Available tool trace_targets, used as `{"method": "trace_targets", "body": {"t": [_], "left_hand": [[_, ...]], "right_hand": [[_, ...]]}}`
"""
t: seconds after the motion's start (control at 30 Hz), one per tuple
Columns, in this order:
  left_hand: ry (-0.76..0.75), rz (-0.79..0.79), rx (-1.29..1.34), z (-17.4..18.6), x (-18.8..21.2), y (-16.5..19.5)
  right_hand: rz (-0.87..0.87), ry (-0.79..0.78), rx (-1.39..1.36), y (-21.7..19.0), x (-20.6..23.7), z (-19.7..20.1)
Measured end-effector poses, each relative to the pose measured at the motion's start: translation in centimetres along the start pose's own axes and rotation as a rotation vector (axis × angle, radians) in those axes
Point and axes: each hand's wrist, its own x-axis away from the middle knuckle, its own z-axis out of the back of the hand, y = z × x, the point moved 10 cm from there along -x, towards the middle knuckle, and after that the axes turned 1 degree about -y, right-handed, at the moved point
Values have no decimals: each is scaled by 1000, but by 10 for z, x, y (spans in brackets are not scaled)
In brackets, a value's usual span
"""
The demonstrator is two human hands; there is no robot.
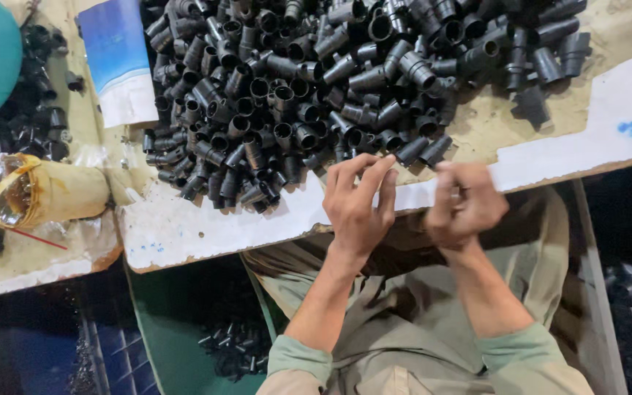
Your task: The person sits on the floor and assembles small black metal parts by hand. They pick parts from bins, fit them together, and place the assembled units on a table. The person briefly handles a printed manual before resuming assembly.
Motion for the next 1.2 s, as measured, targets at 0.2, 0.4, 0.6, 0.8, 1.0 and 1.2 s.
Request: {"method": "trace_targets", "body": {"t": [0.2,0.4,0.6,0.8,1.0,1.2], "left_hand": [[-88,9,-114,-23,7,-10],[-121,7,-143,-25,2,-11],[14,65,123,-4,11,-26],[64,241,381,3,26,-56],[78,188,406,8,24,-51],[74,199,386,1,33,-57]], "right_hand": [[137,-468,474,-5,-24,-16],[65,-622,538,4,-24,-33],[4,-503,262,-1,-24,-27],[-32,-437,61,-1,-17,-26],[-36,-436,100,8,-10,-32],[10,-439,116,9,-5,-31]]}}
